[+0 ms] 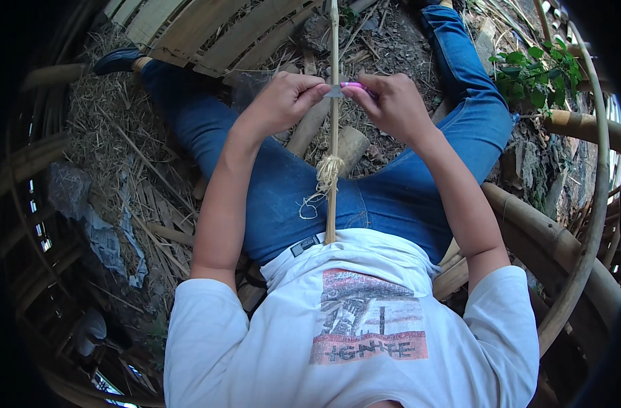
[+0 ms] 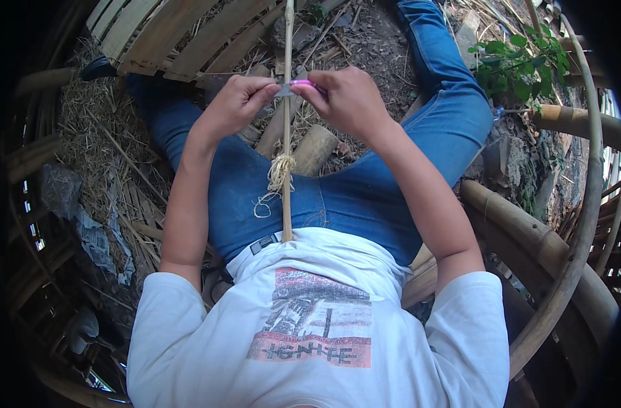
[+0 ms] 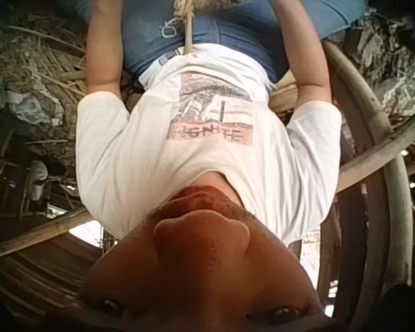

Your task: The person uses a small pink tool to scrape a thin bamboo stick held between their legs, working on the section near a bundle of fiber.

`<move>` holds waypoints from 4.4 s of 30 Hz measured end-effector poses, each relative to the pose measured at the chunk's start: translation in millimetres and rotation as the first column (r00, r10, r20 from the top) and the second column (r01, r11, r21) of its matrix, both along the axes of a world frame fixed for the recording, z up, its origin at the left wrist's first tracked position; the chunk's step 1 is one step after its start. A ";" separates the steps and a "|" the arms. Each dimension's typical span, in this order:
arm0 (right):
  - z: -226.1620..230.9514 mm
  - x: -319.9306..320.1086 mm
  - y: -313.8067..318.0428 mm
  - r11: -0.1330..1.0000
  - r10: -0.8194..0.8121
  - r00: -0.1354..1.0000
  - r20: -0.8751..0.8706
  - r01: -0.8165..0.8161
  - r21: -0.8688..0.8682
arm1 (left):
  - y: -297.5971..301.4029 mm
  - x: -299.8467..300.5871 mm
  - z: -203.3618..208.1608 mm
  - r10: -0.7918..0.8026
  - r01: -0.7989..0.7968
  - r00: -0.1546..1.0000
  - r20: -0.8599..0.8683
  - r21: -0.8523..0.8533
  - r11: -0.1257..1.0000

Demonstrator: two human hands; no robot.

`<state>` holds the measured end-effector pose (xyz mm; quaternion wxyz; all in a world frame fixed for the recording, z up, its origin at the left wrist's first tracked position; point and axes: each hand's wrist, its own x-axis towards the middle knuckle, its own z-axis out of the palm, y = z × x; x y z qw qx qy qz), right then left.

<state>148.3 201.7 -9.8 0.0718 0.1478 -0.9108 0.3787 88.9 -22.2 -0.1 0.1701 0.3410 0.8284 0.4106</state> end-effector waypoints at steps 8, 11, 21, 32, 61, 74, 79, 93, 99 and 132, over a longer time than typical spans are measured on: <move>1.9 40.5 -8.8 0.997 0.020 0.989 0.146 -0.009 -0.077 | -10.4 42.4 1.6 -0.012 0.015 0.993 0.116 -0.018 1.000; 2.4 42.9 -8.3 1.000 0.004 0.993 0.114 -0.003 -0.016 | -11.8 43.9 2.2 -0.003 0.004 0.993 0.121 -0.009 1.000; -6.0 -39.1 8.1 1.000 -0.031 0.999 -0.022 0.031 -0.004 | 8.2 -33.0 -4.0 0.057 -0.057 0.998 0.003 0.050 0.997; -12.6 -104.6 28.9 0.993 -0.033 0.977 -0.213 0.057 0.108 | 26.0 -91.4 -14.6 0.078 -0.066 0.993 -0.093 0.127 0.990; -5.6 -75.6 14.4 0.986 -0.045 0.978 -0.202 0.076 0.149 | 15.6 -63.8 -17.4 0.132 -0.128 0.991 -0.030 0.125 0.984; -7.4 -43.7 6.3 0.993 -0.015 0.995 -0.096 0.026 0.112 | 3.0 -30.3 -9.3 0.070 -0.075 0.995 0.074 0.070 0.995; 14.3 -13.8 7.3 0.997 0.047 0.992 0.118 -0.054 0.057 | 2.0 -7.0 -2.9 0.045 -0.044 0.999 -0.018 0.067 0.997; 15.3 -116.8 37.2 0.943 0.331 0.869 0.368 -0.320 -0.093 | 19.9 -76.6 -1.6 0.118 -0.117 0.993 -0.009 0.104 0.988; 13.7 -123.9 34.7 0.968 0.248 0.919 0.305 -0.241 -0.062 | 17.5 -95.3 -8.0 0.041 -0.041 0.999 0.010 0.051 0.998; 4.9 -47.0 11.6 0.984 0.151 0.962 0.229 -0.168 0.057 | 2.7 -32.1 -8.2 -0.069 0.037 0.946 0.316 0.106 0.994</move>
